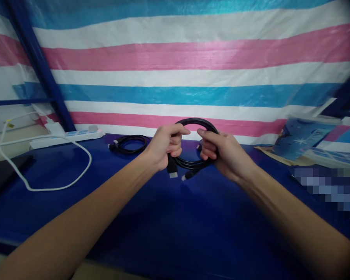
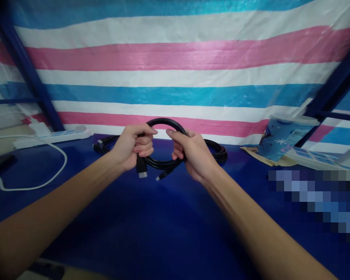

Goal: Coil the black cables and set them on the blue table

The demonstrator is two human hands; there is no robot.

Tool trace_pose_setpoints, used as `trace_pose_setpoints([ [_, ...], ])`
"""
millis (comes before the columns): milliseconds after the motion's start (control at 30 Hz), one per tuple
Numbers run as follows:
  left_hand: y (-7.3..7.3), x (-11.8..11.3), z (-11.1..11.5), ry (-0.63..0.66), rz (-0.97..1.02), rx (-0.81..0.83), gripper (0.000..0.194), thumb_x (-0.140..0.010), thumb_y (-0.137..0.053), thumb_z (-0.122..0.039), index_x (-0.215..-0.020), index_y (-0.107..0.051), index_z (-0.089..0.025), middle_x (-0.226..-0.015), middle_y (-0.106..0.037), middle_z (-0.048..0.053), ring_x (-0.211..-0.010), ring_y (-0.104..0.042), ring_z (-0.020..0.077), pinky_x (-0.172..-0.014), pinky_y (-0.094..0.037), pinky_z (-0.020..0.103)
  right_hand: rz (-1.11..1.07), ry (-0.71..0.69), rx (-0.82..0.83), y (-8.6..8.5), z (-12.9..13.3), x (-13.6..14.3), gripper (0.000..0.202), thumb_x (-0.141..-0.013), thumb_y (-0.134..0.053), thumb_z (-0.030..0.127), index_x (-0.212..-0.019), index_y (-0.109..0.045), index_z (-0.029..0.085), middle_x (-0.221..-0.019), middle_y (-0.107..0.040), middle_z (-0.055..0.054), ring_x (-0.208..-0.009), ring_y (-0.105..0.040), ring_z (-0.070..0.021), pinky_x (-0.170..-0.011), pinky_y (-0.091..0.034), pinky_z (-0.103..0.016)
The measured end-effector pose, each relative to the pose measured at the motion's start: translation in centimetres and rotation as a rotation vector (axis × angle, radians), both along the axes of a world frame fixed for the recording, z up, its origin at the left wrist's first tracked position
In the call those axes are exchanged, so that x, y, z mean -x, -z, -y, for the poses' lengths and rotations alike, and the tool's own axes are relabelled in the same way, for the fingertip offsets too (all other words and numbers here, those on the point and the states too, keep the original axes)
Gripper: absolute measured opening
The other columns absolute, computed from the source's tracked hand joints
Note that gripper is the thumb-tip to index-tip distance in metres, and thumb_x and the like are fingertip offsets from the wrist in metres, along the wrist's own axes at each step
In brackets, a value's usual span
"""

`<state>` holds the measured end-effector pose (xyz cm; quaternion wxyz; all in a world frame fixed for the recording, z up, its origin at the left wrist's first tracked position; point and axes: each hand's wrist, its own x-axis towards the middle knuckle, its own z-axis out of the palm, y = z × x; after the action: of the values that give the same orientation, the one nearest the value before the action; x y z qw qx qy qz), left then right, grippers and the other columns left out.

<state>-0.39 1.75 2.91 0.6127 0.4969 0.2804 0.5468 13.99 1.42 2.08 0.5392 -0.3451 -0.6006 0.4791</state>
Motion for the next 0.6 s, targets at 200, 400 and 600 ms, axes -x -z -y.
trace_pose_setpoints([
  [200, 1.0, 0.0, -0.3, 0.146, -0.225, 0.034, 0.026, -0.072, -0.061, -0.014, -0.054, -0.043, -0.017, -0.040, -0.030, -0.009, -0.033, -0.032, 0.0027, -0.045, -0.042, 0.022, 0.052, -0.024, 0.182, -0.5, 0.1, -0.7, 0.041, -0.080, -0.062, 0.024, -0.049, -0.035, 0.019, -0.041, -0.024, 0.009, -0.033, -0.017, -0.0035, -0.032, -0.016, -0.020],
  [400, 0.1, 1.1, -1.9, -0.093, -0.401, 0.109, 0.034, -0.076, -0.061, -0.018, -0.057, -0.034, -0.020, -0.045, -0.020, -0.011, -0.033, -0.015, 0.0004, -0.032, -0.016, 0.016, -0.039, -0.037, 0.237, 1.0, -0.4, 0.5, 0.023, -0.080, -0.064, 0.024, -0.066, -0.046, 0.017, -0.049, -0.035, 0.008, -0.039, -0.033, -0.0047, -0.038, -0.033, -0.017],
  [600, -0.3, 11.1, -7.9, -0.348, -0.672, 0.268, 0.031, -0.089, -0.050, -0.019, -0.060, -0.038, -0.018, -0.044, -0.021, -0.009, -0.035, -0.016, 0.0016, -0.032, -0.018, 0.013, 0.149, 0.118, 0.165, 2.9, -1.8, 0.6, 0.039, -0.081, -0.062, 0.035, -0.114, -0.046, 0.024, -0.112, -0.055, -0.010, -0.099, -0.059, -0.0224, -0.073, -0.054, -0.032],
])
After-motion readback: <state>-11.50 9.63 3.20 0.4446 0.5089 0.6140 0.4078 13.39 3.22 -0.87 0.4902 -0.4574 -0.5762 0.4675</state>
